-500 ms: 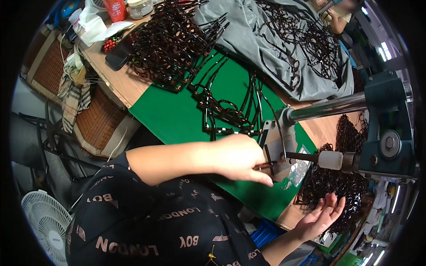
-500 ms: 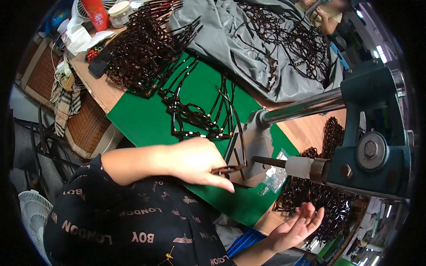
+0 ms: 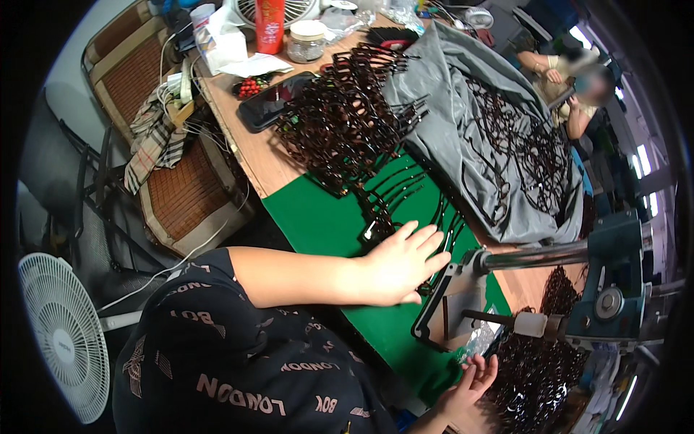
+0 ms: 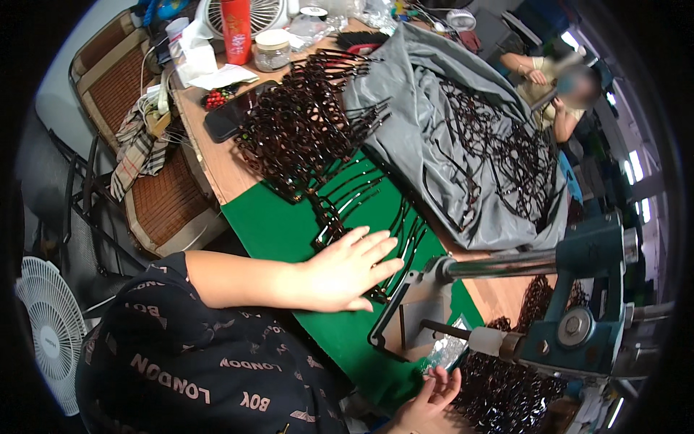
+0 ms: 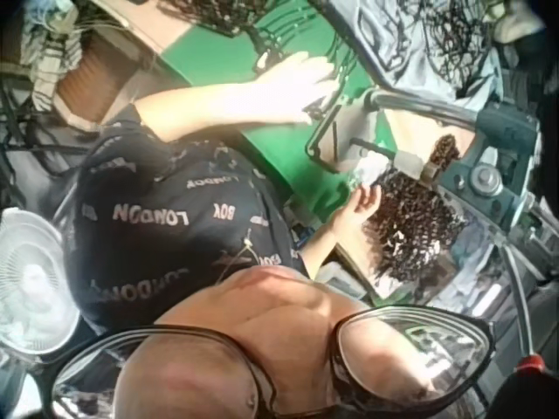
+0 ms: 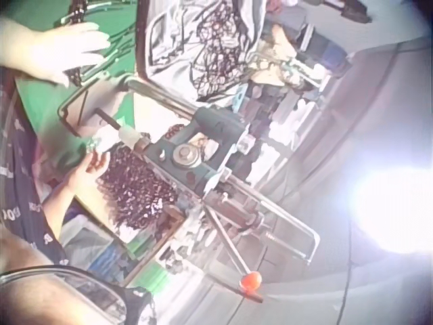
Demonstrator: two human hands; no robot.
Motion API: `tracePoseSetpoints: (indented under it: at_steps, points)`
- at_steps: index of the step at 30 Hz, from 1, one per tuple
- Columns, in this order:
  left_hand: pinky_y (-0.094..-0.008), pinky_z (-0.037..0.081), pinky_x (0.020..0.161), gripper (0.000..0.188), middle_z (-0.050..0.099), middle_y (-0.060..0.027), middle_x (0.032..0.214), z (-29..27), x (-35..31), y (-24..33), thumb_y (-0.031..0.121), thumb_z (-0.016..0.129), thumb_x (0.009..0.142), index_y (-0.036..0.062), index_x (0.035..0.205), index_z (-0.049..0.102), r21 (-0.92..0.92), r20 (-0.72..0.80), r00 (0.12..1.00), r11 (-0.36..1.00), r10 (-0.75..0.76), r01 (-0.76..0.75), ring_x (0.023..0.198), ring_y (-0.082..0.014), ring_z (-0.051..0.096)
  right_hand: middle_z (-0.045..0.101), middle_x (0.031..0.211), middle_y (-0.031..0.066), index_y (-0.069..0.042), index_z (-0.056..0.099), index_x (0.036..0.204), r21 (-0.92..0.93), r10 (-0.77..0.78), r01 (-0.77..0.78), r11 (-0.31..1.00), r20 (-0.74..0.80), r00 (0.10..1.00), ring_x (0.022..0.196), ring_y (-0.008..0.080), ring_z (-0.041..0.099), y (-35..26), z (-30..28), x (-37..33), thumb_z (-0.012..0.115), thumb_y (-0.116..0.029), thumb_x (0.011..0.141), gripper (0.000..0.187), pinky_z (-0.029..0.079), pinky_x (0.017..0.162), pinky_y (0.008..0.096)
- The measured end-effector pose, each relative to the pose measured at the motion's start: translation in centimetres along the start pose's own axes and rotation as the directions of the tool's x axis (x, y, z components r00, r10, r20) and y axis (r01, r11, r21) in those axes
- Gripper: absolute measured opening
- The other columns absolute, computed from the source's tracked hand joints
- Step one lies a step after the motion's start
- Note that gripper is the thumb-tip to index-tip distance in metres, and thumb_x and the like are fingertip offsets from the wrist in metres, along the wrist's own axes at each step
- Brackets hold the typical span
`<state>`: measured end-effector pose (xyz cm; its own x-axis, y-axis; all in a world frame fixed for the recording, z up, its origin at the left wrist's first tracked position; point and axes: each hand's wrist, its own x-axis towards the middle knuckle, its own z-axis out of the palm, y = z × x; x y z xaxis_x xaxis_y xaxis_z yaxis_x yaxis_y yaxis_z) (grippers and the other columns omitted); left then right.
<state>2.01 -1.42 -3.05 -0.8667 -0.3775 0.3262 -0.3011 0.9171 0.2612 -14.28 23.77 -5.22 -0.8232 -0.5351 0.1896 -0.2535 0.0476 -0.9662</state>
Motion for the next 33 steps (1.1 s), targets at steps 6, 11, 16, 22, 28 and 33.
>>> tracePoseSetpoints:
  at_steps: [6, 11, 16, 22, 28, 33]
  points:
    - [-0.044, 0.032, 0.096, 0.048, 0.051, -0.0116, 0.101, 1.9, 1.4, -1.4, 0.039, 0.067, 0.071, 0.0048, 0.102, 0.054, -0.016, 0.228, 0.973, 1.0, -0.019, 0.023, 0.103, -0.0246, 0.047, 0.057, 0.098, 0.0085, -0.002, 0.037, 0.127, -0.122, -0.006, 0.001, 0.993, -0.038, 0.999, 0.083, 0.0129, 0.052, 3.0, 0.5, -1.0, 0.049, -0.002, 0.089, 0.04, 0.043, 0.076, 0.0247]
    - [-0.0512, 0.021, 0.103, 0.075, 0.041, -0.0225, 0.129, -3.2, -0.7, -2.1, 0.054, 0.062, 0.071, 0.0013, 0.122, 0.045, 0.164, 0.003, 0.997, 0.983, -0.08, 0.079, 0.125, -0.0361, 0.033, 0.057, 0.093, 0.0078, -0.001, 0.039, 0.126, -0.106, -0.055, 0.049, 0.993, -0.05, 0.997, 0.08, 0.0121, 0.051, 3.4, 0.6, -1.2, 0.048, -0.003, 0.09, 0.037, 0.043, 0.074, 0.024]
    - [-0.0506, 0.023, 0.104, 0.072, 0.04, -0.0255, 0.13, -6.1, -3.7, -7.4, 0.047, 0.057, 0.08, 0.0013, 0.131, 0.035, 0.077, -0.394, 0.742, 0.785, -0.542, 0.615, 0.122, -0.0367, 0.039, 0.056, 0.092, 0.0076, -0.001, 0.039, 0.125, -0.068, -0.065, 0.06, 0.996, -0.066, 0.996, 0.08, 0.0122, 0.052, 3.3, 0.8, -1.3, 0.048, -0.003, 0.09, 0.036, 0.043, 0.074, 0.0241]
    - [-0.0526, 0.02, 0.104, 0.069, 0.051, -0.017, 0.121, -8.1, -1.4, -9.7, 0.046, 0.058, 0.08, 0.0011, 0.129, 0.038, 0.223, -0.485, 0.776, 0.801, -0.403, 0.555, 0.119, -0.0316, 0.042, 0.054, 0.101, 0.0096, -0.002, 0.041, 0.124, -0.077, -0.028, 0.023, 0.997, -0.064, 0.998, 0.088, 0.0153, 0.051, 3.0, 0.6, -1.5, 0.05, -0.004, 0.089, 0.036, 0.042, 0.08, 0.0266]
    - [-0.0544, 0.014, 0.106, 0.073, 0.042, -0.0179, 0.13, -8.2, 0.6, -6.7, 0.054, 0.057, 0.075, -0.0002, 0.123, 0.045, 0.274, -0.285, 0.921, 0.898, -0.266, 0.344, 0.128, -0.0339, 0.03, 0.056, 0.095, 0.0075, -0.001, 0.041, 0.124, -0.09, -0.086, 0.078, 0.993, -0.088, 0.992, 0.083, 0.0123, 0.052, 3.7, 0.4, -1.3, 0.047, -0.003, 0.09, 0.034, 0.043, 0.073, 0.0231]
    - [-0.0455, 0.03, 0.098, 0.081, 0.053, -0.0157, 0.109, -0.9, 0.1, -2.5, 0.053, 0.067, 0.067, -0.0029, 0.121, 0.045, 0.132, 0.336, 0.941, 0.986, 0.049, -0.099, 0.11, -0.0284, 0.047, 0.056, 0.096, 0.0069, -0.003, 0.042, 0.123, -0.099, -0.045, 0.039, 0.994, -0.066, 0.997, 0.084, 0.0114, 0.051, 3.0, 0.7, -1.4, 0.046, -0.002, 0.09, 0.034, 0.041, 0.073, 0.0226]
